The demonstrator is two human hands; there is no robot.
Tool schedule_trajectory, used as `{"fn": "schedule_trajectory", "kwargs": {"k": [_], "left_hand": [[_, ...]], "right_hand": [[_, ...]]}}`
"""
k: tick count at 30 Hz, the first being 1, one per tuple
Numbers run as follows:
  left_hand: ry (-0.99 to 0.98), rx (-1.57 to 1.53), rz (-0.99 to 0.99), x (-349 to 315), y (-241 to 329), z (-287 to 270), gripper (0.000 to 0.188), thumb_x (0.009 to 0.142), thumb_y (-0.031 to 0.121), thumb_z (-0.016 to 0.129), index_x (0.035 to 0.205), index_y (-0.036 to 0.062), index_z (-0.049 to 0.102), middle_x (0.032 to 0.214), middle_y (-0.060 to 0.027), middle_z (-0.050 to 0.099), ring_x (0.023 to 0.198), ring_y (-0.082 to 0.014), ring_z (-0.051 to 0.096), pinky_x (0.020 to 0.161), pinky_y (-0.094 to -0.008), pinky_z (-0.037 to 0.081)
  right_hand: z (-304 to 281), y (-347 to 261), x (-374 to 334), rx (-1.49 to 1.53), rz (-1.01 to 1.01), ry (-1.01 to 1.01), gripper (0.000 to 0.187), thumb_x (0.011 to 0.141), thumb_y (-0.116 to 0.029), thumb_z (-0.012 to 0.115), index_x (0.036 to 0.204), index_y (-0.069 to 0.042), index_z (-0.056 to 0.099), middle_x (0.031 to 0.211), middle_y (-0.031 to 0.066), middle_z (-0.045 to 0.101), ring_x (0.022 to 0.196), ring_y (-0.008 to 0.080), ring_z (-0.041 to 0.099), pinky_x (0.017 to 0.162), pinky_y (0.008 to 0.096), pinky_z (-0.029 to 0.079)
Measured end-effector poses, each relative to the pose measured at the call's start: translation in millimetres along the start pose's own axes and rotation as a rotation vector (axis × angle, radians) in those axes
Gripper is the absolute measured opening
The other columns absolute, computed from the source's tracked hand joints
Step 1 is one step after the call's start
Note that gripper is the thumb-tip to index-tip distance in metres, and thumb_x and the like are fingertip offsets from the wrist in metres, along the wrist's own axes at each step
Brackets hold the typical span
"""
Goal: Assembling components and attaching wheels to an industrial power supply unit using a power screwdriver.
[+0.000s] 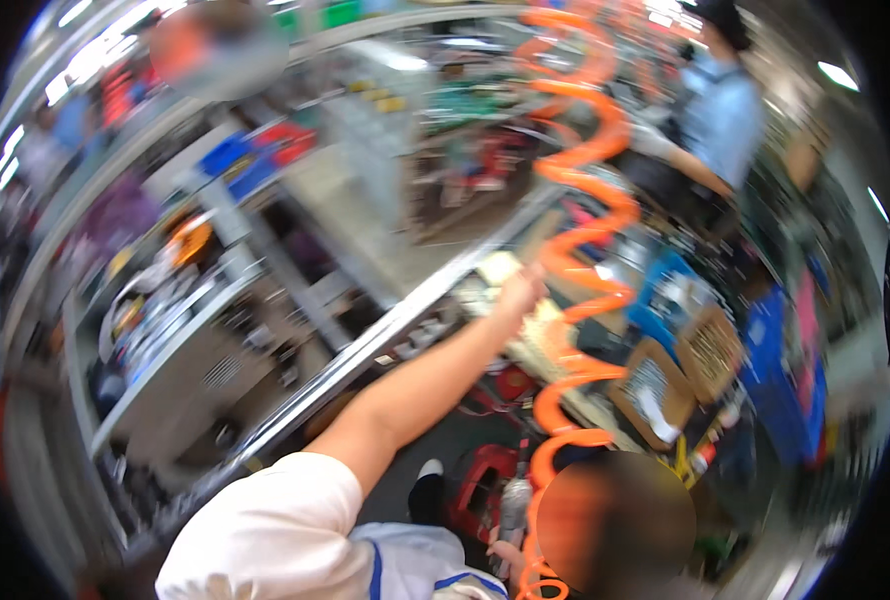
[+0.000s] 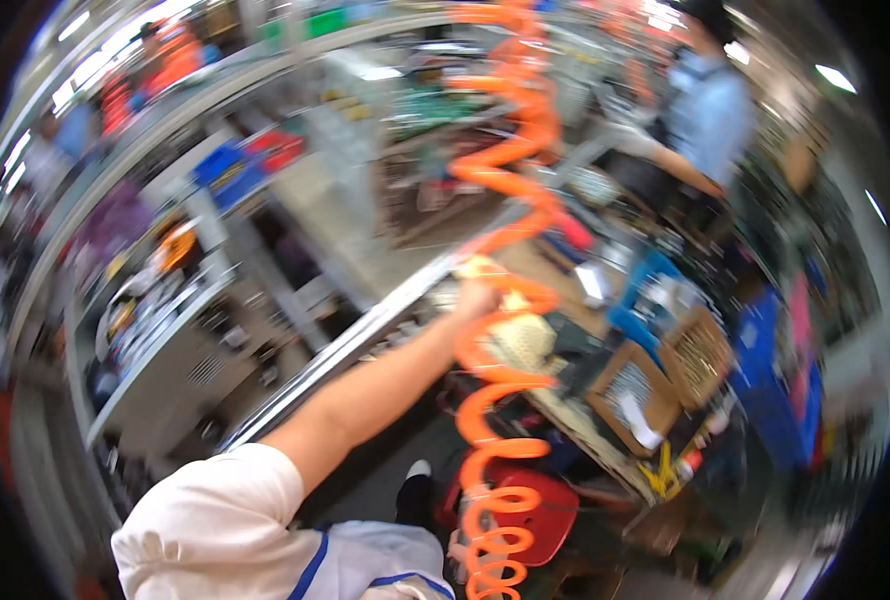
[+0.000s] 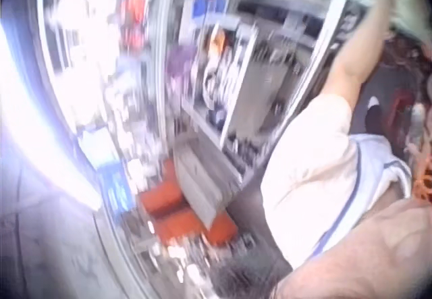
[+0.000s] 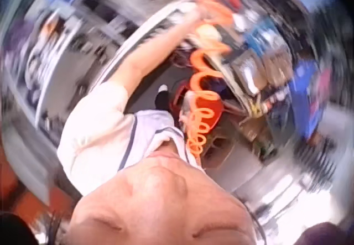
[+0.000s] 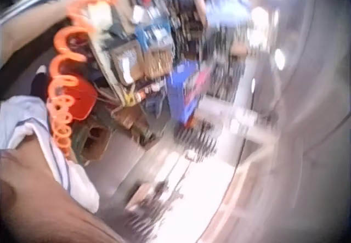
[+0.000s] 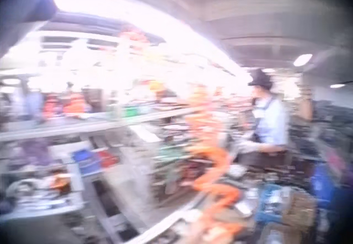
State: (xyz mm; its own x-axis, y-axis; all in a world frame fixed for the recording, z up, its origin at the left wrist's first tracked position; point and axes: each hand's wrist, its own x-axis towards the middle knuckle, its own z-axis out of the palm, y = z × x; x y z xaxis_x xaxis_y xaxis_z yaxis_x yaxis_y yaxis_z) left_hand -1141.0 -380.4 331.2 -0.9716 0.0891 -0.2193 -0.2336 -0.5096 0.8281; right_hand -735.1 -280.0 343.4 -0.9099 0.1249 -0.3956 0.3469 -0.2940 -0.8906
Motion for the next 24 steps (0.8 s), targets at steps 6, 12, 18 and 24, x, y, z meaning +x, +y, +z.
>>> {"fn": "schedule_trajectory", "kwargs": {"k": [6, 12, 18, 24], "left_hand": [[0.075, -0.184, -0.418, -303.8, -1.3, -215.8, 0.019, 0.090, 0.019, 0.056, 0.090, 0.0034, 0.068, 0.061, 0.0000, 0.054, 0.039, -0.0052, 0.035, 0.035, -0.0219, 0.020], [0.499, -0.402, -0.434, -557.8, 36.1, -383.2, 0.015, 0.090, 0.014, 0.056, 0.095, 0.0019, 0.065, 0.071, -0.0025, 0.056, 0.043, -0.0056, 0.032, 0.037, -0.0210, 0.020], [0.608, -0.473, -0.120, -678.5, 103.3, -473.6, 0.022, 0.096, 0.023, 0.052, 0.096, 0.0039, 0.063, 0.071, 0.0015, 0.054, 0.050, -0.0055, 0.041, 0.038, -0.0193, 0.025], [0.532, -0.365, 0.039, -684.2, 178.7, -509.8, 0.023, 0.098, 0.022, 0.051, 0.104, 0.0025, 0.062, 0.072, 0.0030, 0.049, 0.054, -0.0047, 0.041, 0.042, -0.0191, 0.026]], "right_hand": [[103.5, -5.7, -37.9, -0.125, -0.007, -0.449, 0.073, 0.066, -0.014, 0.077, 0.128, 0.005, 0.045, 0.074, 0.0080, 0.060, 0.059, 0.0132, 0.057, 0.055, 0.0247, 0.048], [225.9, 41.8, -114.9, -0.388, 0.077, -0.886, 0.072, 0.067, -0.012, 0.077, 0.131, 0.006, 0.049, 0.090, 0.0047, 0.062, 0.078, 0.0104, 0.058, 0.072, 0.0235, 0.048], [347.9, 88.5, -203.5, -0.347, 0.112, -1.066, 0.074, 0.068, -0.011, 0.077, 0.134, 0.004, 0.048, 0.084, 0.0066, 0.062, 0.068, 0.0097, 0.057, 0.061, 0.0232, 0.047], [413.3, 117.0, -240.7, -0.313, 0.154, -1.001, 0.063, 0.072, -0.008, 0.073, 0.131, 0.003, 0.051, 0.080, 0.0050, 0.061, 0.063, 0.0104, 0.057, 0.057, 0.0240, 0.048]]}}
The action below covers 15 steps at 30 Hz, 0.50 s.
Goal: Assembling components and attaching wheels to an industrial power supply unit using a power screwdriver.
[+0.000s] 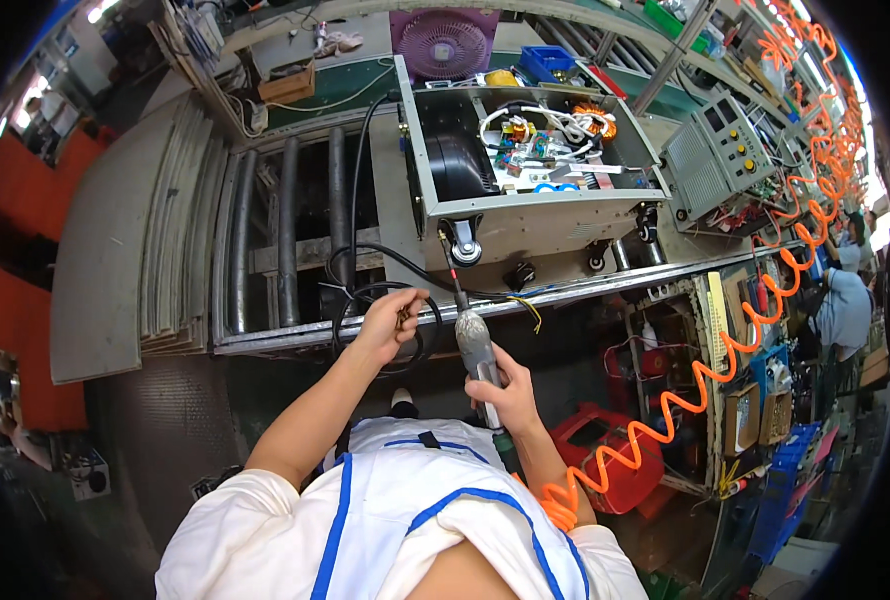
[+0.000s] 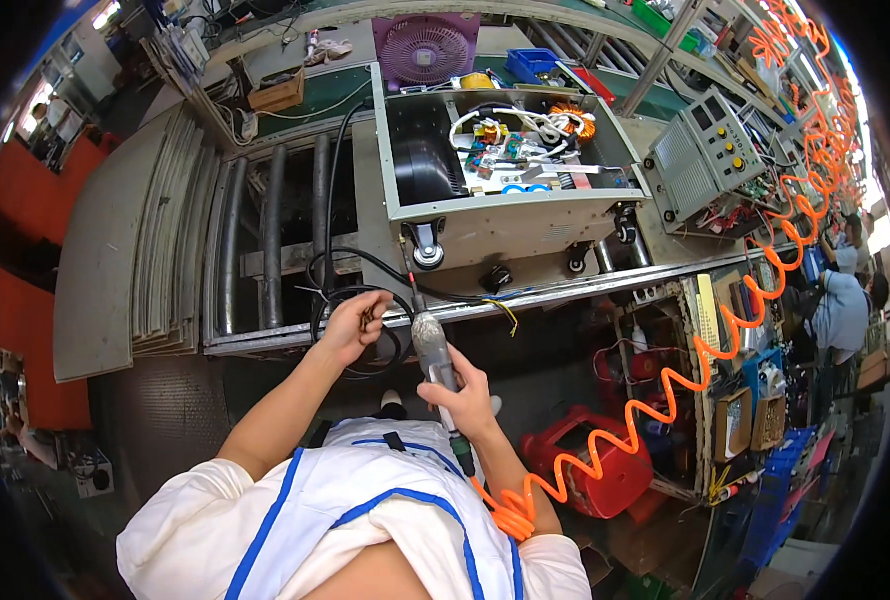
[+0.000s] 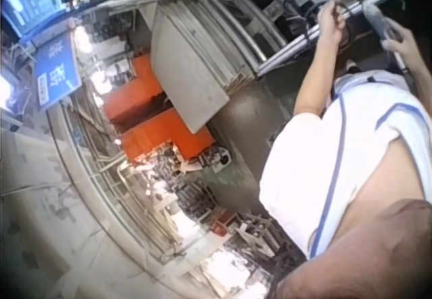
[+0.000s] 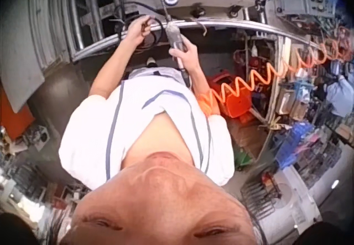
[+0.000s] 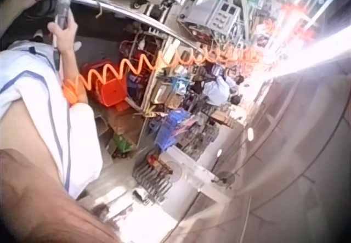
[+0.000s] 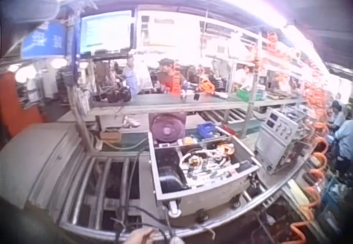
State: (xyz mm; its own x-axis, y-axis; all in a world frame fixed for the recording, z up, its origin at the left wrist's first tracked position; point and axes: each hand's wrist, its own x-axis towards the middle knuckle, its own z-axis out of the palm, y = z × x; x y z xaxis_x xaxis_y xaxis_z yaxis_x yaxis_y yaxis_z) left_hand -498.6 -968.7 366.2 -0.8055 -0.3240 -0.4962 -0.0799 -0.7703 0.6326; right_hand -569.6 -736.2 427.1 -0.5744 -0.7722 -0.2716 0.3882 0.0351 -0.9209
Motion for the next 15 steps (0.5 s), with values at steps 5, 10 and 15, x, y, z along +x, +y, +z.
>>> {"fn": "schedule_trajectory", "kwargs": {"k": [5, 10, 15], "left_hand": [[-0.063, 0.053, 0.012, 24.2, 26.8, 25.4, 0.024, 0.099, 0.023, 0.051, 0.107, 0.0021, 0.061, 0.072, 0.0026, 0.049, 0.054, -0.0052, 0.040, 0.042, -0.0189, 0.025], [-0.039, 0.072, 0.020, 42.6, 36.4, 44.2, 0.019, 0.097, 0.025, 0.057, 0.101, 0.0069, 0.057, 0.073, 0.0015, 0.050, 0.053, -0.0054, 0.041, 0.042, -0.0186, 0.025], [-0.045, 0.109, 0.069, 57.9, 40.9, 49.1, 0.017, 0.093, 0.024, 0.064, 0.091, 0.0092, 0.055, 0.069, 0.0028, 0.048, 0.050, -0.0038, 0.039, 0.039, -0.0186, 0.022]], "right_hand": [[14.9, -5.1, 15.3, -0.024, 0.014, 0.100, 0.061, 0.073, -0.009, 0.073, 0.129, 0.002, 0.053, 0.079, 0.0033, 0.059, 0.061, 0.0099, 0.057, 0.055, 0.0240, 0.048], [19.4, -8.3, 16.0, -0.133, -0.002, 0.126, 0.068, 0.072, -0.009, 0.075, 0.133, 0.003, 0.050, 0.083, 0.0024, 0.059, 0.064, 0.0087, 0.056, 0.057, 0.0234, 0.047], [28.3, 11.4, 22.3, -0.438, -0.210, 0.218, 0.073, 0.071, -0.011, 0.076, 0.138, 0.002, 0.047, 0.093, 0.0047, 0.061, 0.075, 0.0078, 0.055, 0.066, 0.0221, 0.046]]}}
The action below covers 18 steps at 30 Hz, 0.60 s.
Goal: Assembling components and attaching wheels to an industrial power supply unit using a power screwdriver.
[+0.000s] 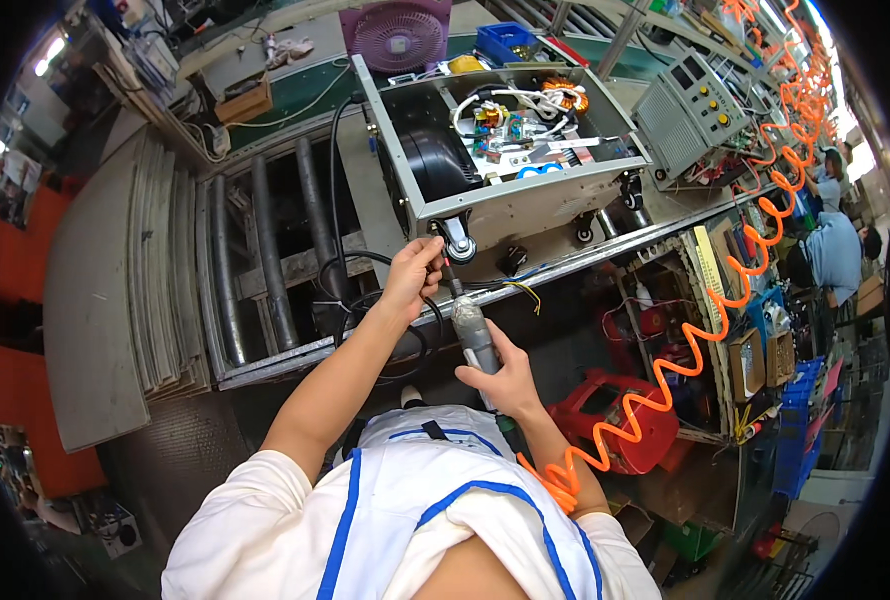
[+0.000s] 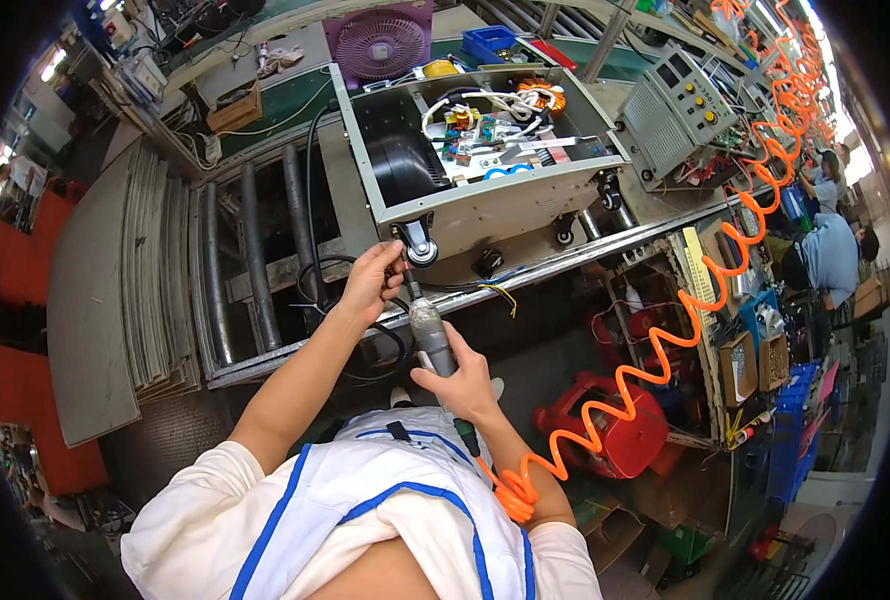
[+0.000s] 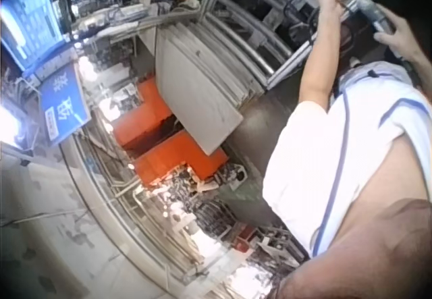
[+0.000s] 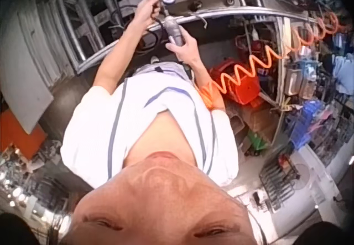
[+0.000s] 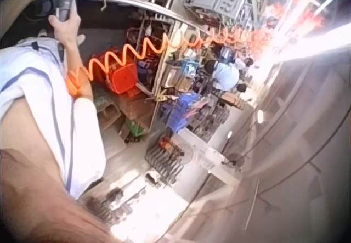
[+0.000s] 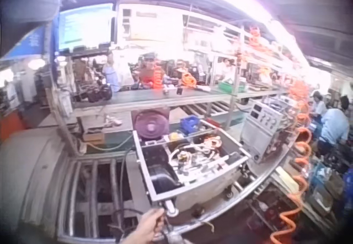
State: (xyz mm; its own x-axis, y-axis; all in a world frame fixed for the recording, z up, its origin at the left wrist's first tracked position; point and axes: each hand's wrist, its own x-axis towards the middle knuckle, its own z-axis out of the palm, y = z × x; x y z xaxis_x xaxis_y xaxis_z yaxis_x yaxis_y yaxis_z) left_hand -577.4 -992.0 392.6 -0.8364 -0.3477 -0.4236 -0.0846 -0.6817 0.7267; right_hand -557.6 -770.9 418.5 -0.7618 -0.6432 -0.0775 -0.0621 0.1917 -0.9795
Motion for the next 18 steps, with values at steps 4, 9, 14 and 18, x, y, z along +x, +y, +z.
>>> {"fn": "schedule_trajectory", "kwargs": {"k": [4, 9, 14, 18], "left_hand": [[-0.002, 0.035, 0.005, 9.7, 4.8, 2.8, 0.016, 0.093, 0.020, 0.065, 0.090, 0.0087, 0.055, 0.069, 0.0017, 0.049, 0.050, -0.0043, 0.040, 0.039, -0.0185, 0.024], [0.000, 0.017, -0.029, 15.1, 3.2, -6.3, 0.018, 0.094, 0.022, 0.064, 0.093, 0.0056, 0.055, 0.072, 0.0000, 0.050, 0.051, -0.0058, 0.041, 0.039, -0.0195, 0.025], [0.160, -0.157, -0.110, -4.1, -6.0, -29.9, 0.019, 0.096, 0.015, 0.049, 0.104, -0.0007, 0.054, 0.081, -0.0074, 0.054, 0.059, -0.0106, 0.045, 0.042, -0.0213, 0.029], [0.227, -0.106, -0.197, -14.4, -21.6, -59.1, 0.029, 0.092, 0.007, 0.040, 0.115, -0.0051, 0.051, 0.088, -0.0124, 0.058, 0.060, -0.0113, 0.044, 0.044, -0.0219, 0.031]], "right_hand": [[4.9, -9.0, -1.9, 0.263, 0.222, -0.031, 0.077, 0.070, -0.015, 0.078, 0.137, 0.002, 0.047, 0.101, 0.0053, 0.062, 0.079, 0.0127, 0.057, 0.073, 0.0267, 0.049], [13.5, -14.6, -0.1, -0.087, 0.051, 0.054, 0.074, 0.070, -0.019, 0.077, 0.135, 0.002, 0.048, 0.091, 0.0096, 0.067, 0.076, 0.0149, 0.061, 0.074, 0.0285, 0.050], [11.4, -19.7, 1.1, -0.164, 0.048, 0.099, 0.071, 0.070, -0.020, 0.076, 0.133, 0.001, 0.050, 0.084, 0.0129, 0.068, 0.072, 0.0157, 0.063, 0.073, 0.0296, 0.051], [11.9, -15.6, 3.8, -0.056, 0.045, 0.081, 0.068, 0.072, -0.017, 0.076, 0.132, 0.002, 0.051, 0.086, 0.0088, 0.066, 0.069, 0.0141, 0.060, 0.069, 0.0291, 0.051]]}}
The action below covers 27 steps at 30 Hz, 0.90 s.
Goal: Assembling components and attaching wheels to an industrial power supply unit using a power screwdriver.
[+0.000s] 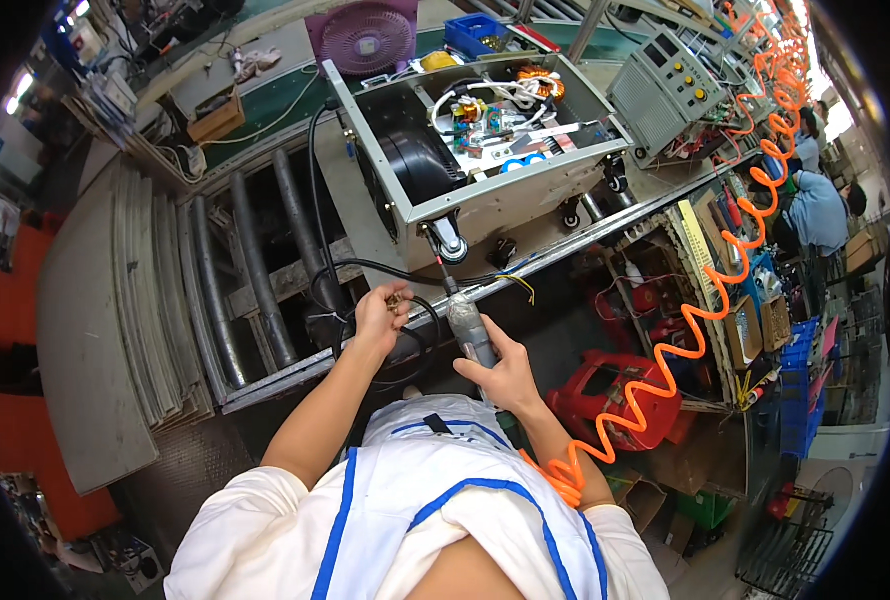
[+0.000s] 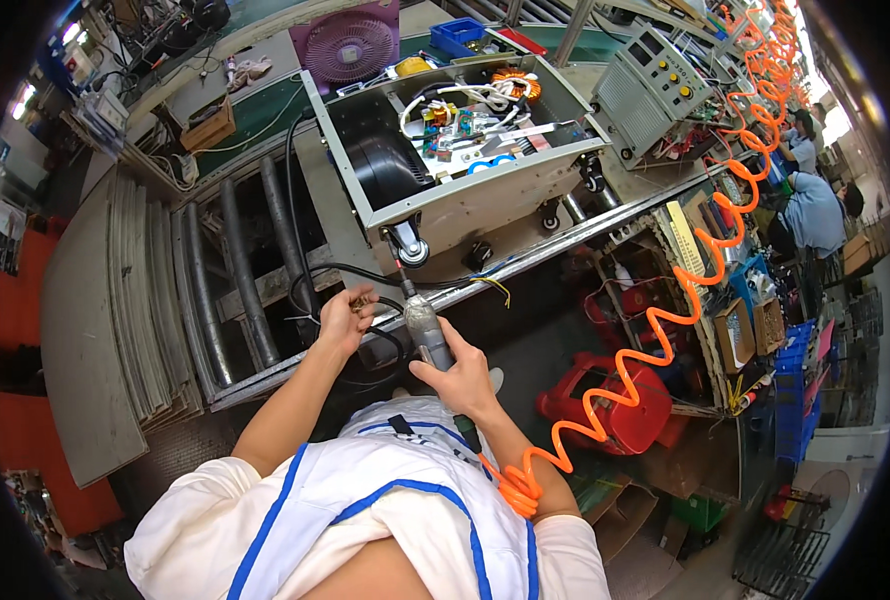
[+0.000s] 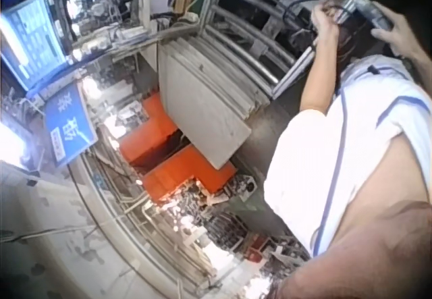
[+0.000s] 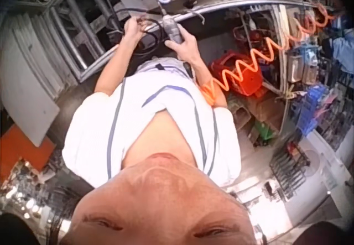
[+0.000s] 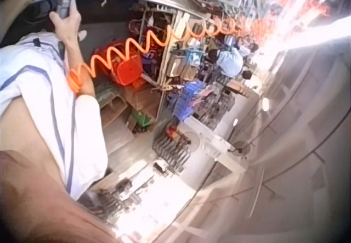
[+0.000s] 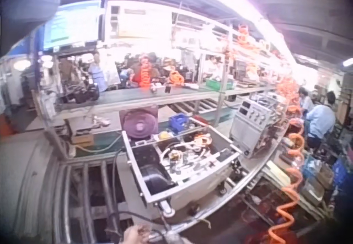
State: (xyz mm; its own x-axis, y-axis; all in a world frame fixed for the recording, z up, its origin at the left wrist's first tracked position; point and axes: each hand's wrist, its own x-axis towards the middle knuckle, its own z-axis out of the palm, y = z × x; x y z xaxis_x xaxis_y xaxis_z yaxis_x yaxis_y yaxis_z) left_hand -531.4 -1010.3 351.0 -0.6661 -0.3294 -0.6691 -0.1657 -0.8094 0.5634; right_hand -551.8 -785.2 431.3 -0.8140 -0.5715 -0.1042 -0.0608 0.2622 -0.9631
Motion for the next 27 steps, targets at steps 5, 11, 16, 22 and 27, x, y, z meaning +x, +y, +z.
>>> {"fn": "schedule_trajectory", "kwargs": {"k": [5, 11, 16, 22, 27], "left_hand": [[-0.123, 0.072, -0.023, -4.5, -11.4, -18.7, 0.031, 0.092, 0.003, 0.043, 0.121, -0.0051, 0.045, 0.094, -0.0162, 0.061, 0.059, -0.0108, 0.044, 0.044, -0.0216, 0.032], [-0.170, -0.037, -0.065, -8.6, -12.5, -9.6, 0.024, 0.098, 0.012, 0.043, 0.117, -0.0014, 0.049, 0.095, -0.0153, 0.062, 0.058, -0.0118, 0.044, 0.044, -0.0219, 0.032], [-0.252, -0.177, -0.100, -2.4, -7.6, 4.5, 0.026, 0.098, 0.014, 0.041, 0.115, -0.0028, 0.052, 0.098, -0.0150, 0.062, 0.062, -0.0126, 0.044, 0.044, -0.0219, 0.032], [-0.330, -0.185, -0.073, -6.7, -9.3, 3.0, 0.030, 0.094, 0.004, 0.054, 0.122, -0.0031, 0.053, 0.104, -0.0129, 0.062, 0.055, -0.0062, 0.040, 0.040, -0.0179, 0.030], [-0.358, -0.266, -0.044, -6.3, -14.8, -3.2, 0.026, 0.098, 0.022, 0.056, 0.112, -0.0004, 0.057, 0.091, -0.0092, 0.063, 0.051, -0.0048, 0.041, 0.037, -0.0170, 0.026]], "right_hand": [[2.3, -11.3, 0.3, 0.298, 0.190, -0.069, 0.063, 0.074, -0.011, 0.076, 0.132, 0.001, 0.052, 0.085, 0.0030, 0.061, 0.065, 0.0084, 0.053, 0.058, 0.0245, 0.046], [-4.2, -4.2, 1.1, 0.222, 0.150, -0.111, 0.070, 0.072, -0.016, 0.078, 0.134, 0.001, 0.050, 0.088, 0.0049, 0.063, 0.071, 0.0101, 0.056, 0.065, 0.0247, 0.048], [-23.6, -6.5, -24.4, 0.133, 0.144, -0.176, 0.075, 0.070, -0.019, 0.079, 0.135, 0.002, 0.048, 0.099, 0.0080, 0.064, 0.088, 0.0130, 0.058, 0.082, 0.0272, 0.047], [-46.3, -12.2, -55.9, 0.124, 0.207, -0.323, 0.077, 0.070, -0.022, 0.078, 0.136, 0.002, 0.047, 0.105, 0.0090, 0.063, 0.091, 0.0129, 0.058, 0.085, 0.0272, 0.046], [-59.0, -8.8, -64.1, 0.155, 0.230, -0.339, 0.076, 0.069, -0.022, 0.078, 0.135, 0.001, 0.048, 0.101, 0.0086, 0.063, 0.088, 0.0133, 0.058, 0.083, 0.0270, 0.046]]}}
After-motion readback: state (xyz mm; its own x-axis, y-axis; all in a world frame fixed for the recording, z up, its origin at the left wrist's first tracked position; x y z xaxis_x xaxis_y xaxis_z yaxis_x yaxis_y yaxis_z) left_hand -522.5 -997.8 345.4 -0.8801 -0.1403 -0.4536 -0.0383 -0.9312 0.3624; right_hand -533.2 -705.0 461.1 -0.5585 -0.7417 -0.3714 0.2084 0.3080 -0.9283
